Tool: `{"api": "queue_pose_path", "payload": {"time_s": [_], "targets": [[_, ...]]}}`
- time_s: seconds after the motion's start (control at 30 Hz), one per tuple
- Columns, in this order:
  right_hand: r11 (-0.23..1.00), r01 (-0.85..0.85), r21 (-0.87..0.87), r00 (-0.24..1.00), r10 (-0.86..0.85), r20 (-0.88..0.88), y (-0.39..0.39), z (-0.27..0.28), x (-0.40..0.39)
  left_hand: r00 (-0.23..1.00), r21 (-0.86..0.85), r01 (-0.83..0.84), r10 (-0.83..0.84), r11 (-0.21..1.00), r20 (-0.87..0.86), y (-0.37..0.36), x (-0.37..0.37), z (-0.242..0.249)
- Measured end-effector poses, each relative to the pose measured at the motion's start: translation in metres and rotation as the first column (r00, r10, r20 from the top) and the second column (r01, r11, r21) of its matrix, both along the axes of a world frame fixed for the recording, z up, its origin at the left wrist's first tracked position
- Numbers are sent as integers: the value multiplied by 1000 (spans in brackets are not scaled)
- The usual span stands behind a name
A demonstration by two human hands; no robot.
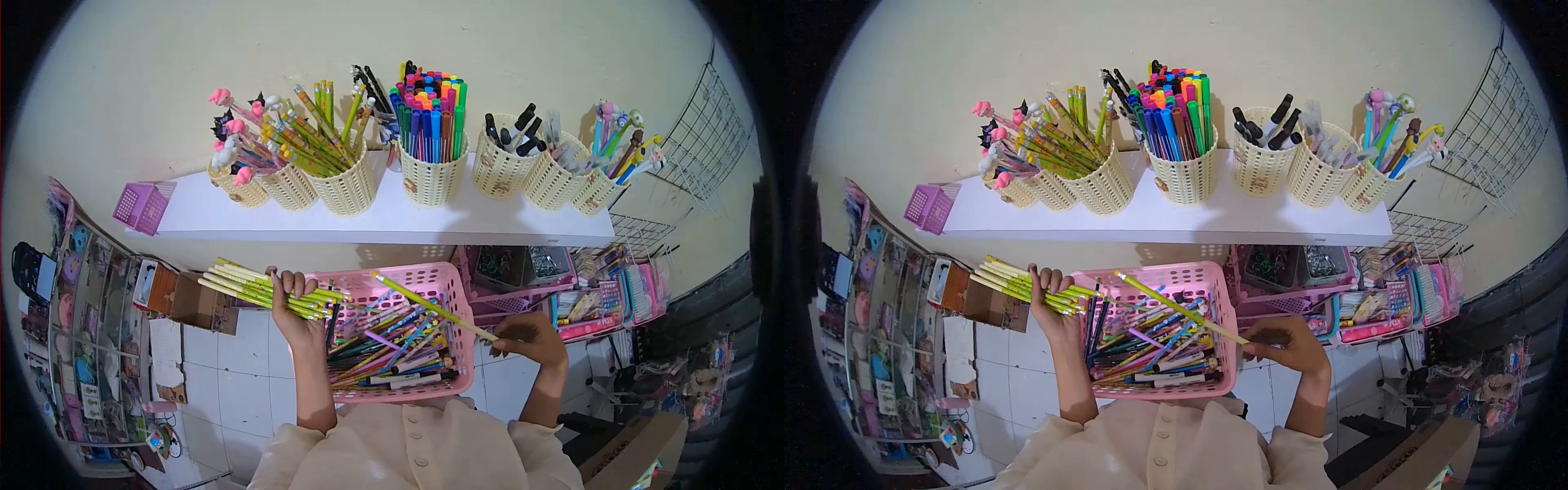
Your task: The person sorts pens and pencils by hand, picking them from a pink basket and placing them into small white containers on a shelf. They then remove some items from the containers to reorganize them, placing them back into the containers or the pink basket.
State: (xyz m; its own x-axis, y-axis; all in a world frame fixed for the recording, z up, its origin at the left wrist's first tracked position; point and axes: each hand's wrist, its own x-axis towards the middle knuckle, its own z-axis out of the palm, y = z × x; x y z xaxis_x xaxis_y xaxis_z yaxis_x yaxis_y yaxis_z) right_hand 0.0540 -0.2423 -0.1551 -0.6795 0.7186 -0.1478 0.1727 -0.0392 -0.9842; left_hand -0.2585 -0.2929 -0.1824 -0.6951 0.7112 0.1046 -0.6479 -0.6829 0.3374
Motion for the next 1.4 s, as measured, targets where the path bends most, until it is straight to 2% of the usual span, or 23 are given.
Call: {"api": "queue_pose_path", "payload": {"time_s": [0.17, 0.27, 0.33, 0.37, 0.4, 0.43, 0.5, 0.57, 0.63, 0.67, 0.73, 0.77, 0.83, 0.97, 1.03, 1.07, 1.1, 1.17, 1.23, 1.3, 1.33, 1.37, 1.4], "targets": [[999, 44, -15, 993, -46, -108, -8, -5, -26, 998, 5, 59, -59, 998, 24, 3, 17, 2], [996, 91, 3, 980, -89, -176, -9, -11, -45, 983, 67, 177, -179, 982, 29, 6, 26, 2], [976, 145, 160, 974, -112, -197, -6, -12, -52, 968, 77, 236, -241, 969, 64, 5, 31, 3], [977, 143, 161, 974, -110, -199, -5, -10, -50, 947, 86, 297, -305, 951, 101, 3, 31, 4], [963, 229, 145, 951, -189, -245, -3, -7, -46, 906, 60, 387, -392, 920, 161, 0, 30, 6], [942, 312, 124, 920, -267, -288, -2, -2, -42, 907, 58, 385, -389, 921, 162, -1, 29, 7], [874, 448, 188, 833, -333, -441, 3, 16, -39, 713, 75, 643, -631, 762, 306, -5, 28, 8], [827, 523, 205, 785, -374, -494, 3, 30, -35, 692, 38, 681, -659, 732, 295, -9, 30, 7], [744, 627, 232, 701, -409, -584, 6, 40, -33, 739, -217, 670, -666, 710, 102, -12, 34, 6], [747, 623, 232, 703, -405, -585, 7, 47, -36, 742, -217, 666, -663, 713, 101, -13, 36, 7], [723, 657, 215, 635, -377, -674, 11, 59, -46, 746, -420, 560, -655, 715, -121, -16, 40, 10], [724, 655, 214, 635, -375, -676, 13, 60, -53, 720, -508, 485, -655, 712, -229, -18, 42, 11], [794, 564, 226, 750, -379, -542, 17, 63, -68, 688, -495, 519, -684, 697, -243, -20, 44, 5], [952, 249, 181, 881, -145, -450, 21, 58, -115, 643, -468, 531, -696, 707, -321, -24, 58, -3], [962, 168, 214, 888, -54, -456, 23, 41, -134, 625, -599, 311, -634, 738, -457, -25, 61, -15], [961, 169, 217, 888, -53, -457, 24, 35, -143, 677, -579, 373, -640, 725, -365, -26, 67, -13], [959, 167, 229, 896, -51, -440, 25, 30, -151, 676, -579, 373, -640, 724, -365, -25, 67, -15], [957, 166, 238, 905, -52, -423, 27, 23, -156, 672, -395, 573, -688, 718, -274, -24, 68, -21], [920, 118, 373, 941, 16, -339, 29, 19, -156, 703, -417, 540, -664, 731, -254, -22, 73, -16], [886, 132, 444, 950, 15, -313, 32, 21, -156, 731, -285, 614, -666, 736, -145, -20, 75, -21], [849, 142, 509, 958, 12, -288, 32, 22, -156, 731, -332, 592, -663, 735, -164, -19, 77, -19], [848, 147, 510, 957, 7, -288, 31, 21, -156, 727, -331, 595, -666, 732, -165, -16, 76, -16], [909, 213, 359, 904, -43, -426, 29, 18, -157, 766, -291, 527, -595, 799, -244, -13, 74, -11]]}}
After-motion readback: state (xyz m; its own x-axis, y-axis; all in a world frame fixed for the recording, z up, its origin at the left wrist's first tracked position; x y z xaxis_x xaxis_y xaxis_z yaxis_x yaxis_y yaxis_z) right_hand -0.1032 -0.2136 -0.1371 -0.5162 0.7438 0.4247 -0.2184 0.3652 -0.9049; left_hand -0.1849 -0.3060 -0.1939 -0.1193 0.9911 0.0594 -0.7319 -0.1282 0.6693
